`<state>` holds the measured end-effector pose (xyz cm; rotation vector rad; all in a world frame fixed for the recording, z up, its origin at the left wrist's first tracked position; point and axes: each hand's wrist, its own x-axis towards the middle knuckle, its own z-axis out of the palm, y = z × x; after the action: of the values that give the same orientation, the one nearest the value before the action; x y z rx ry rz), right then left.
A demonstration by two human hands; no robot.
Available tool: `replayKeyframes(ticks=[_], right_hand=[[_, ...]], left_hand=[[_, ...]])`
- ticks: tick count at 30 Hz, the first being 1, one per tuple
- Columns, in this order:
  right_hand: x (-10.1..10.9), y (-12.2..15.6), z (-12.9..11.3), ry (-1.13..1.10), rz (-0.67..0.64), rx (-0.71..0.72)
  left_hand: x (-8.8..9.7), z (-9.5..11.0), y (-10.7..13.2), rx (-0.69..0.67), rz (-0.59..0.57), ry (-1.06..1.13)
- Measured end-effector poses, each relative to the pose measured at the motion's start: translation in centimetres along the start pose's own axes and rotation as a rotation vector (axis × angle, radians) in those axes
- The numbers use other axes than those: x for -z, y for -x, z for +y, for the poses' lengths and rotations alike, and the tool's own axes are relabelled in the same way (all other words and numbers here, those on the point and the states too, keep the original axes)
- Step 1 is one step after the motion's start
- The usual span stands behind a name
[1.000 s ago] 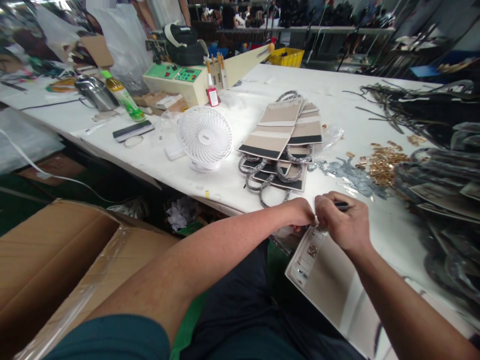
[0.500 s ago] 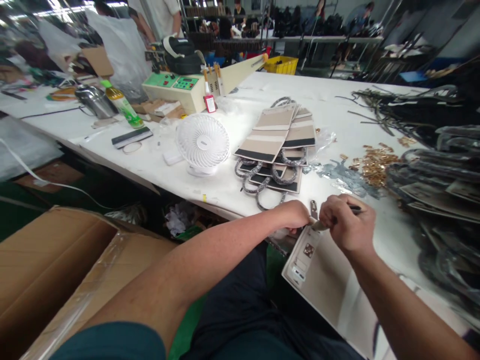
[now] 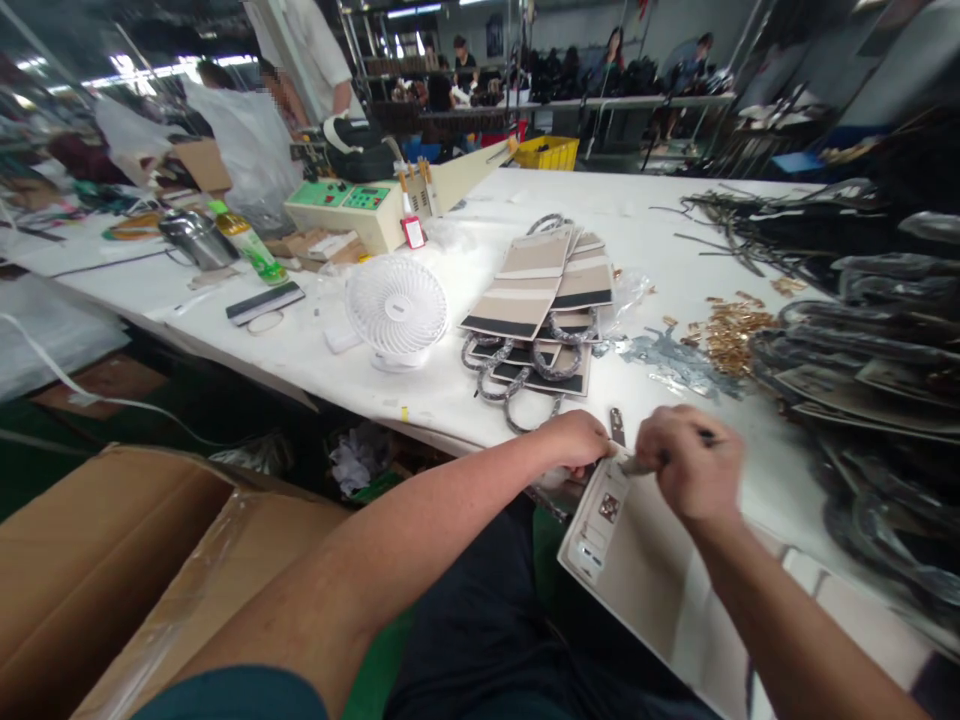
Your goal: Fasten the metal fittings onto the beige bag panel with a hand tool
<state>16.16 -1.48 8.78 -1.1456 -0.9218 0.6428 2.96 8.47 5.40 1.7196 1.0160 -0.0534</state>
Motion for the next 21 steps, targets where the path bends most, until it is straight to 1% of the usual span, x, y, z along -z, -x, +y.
replayKeyframes(ticks=[2, 4, 6, 8, 10, 11, 12, 14, 16, 17, 19, 20, 21], right_hand=[[-0.1, 0.2, -0.4, 0.143, -0.058, -0.023], [-0.1, 0.6, -1.0, 0.312, -0.158, -0.06], [0.2, 1.6, -1.6, 0.403, -0.179, -0.028], [1.3, 3.3, -1.7, 0.491, -0.154, 0.017], [3.5, 5.6, -1.2, 0.648, -0.143, 0.064], [4.9, 6.7, -0.8, 0.701, -0.126, 0.096], [6.5, 7.8, -0.4, 0.745, -0.136, 0.112], [9.8, 9.3, 0.1, 0.834, -0.038, 0.126], [12.6, 10.3, -0.1, 0.907, 0.013, 0.131], [13.7, 10.7, -0.6, 0.922, 0.016, 0.14], [15.5, 11.8, -2.0, 0.915, 0.018, 0.182], [16.2, 12.5, -2.9, 0.915, 0.041, 0.212], [17.0, 13.4, -3.8, 0.932, 0.093, 0.243]], left_hand=[[0.0, 0.0, 0.3, -0.005, 0.012, -0.001], [0.3, 0.0, 0.8, -0.031, 0.022, -0.045], [0.8, 0.1, 1.1, -0.078, 0.044, -0.084], [1.1, 0.2, 1.5, -0.134, 0.08, -0.112], [1.1, 0.8, 2.4, -0.186, 0.12, -0.134], [1.0, 1.2, 3.1, -0.213, 0.137, -0.142], [0.8, 1.9, 4.0, -0.242, 0.151, -0.147], [0.3, 3.5, 6.4, -0.342, 0.184, -0.184], [-0.4, 5.5, 9.2, -0.503, 0.215, -0.279], [-0.9, 6.5, 10.6, -0.595, 0.23, -0.346], [-2.0, 8.5, 13.1, -0.777, 0.254, -0.502], [-2.7, 9.4, 14.2, -0.87, 0.269, -0.582], [-3.4, 10.3, 15.2, -0.974, 0.303, -0.655]])
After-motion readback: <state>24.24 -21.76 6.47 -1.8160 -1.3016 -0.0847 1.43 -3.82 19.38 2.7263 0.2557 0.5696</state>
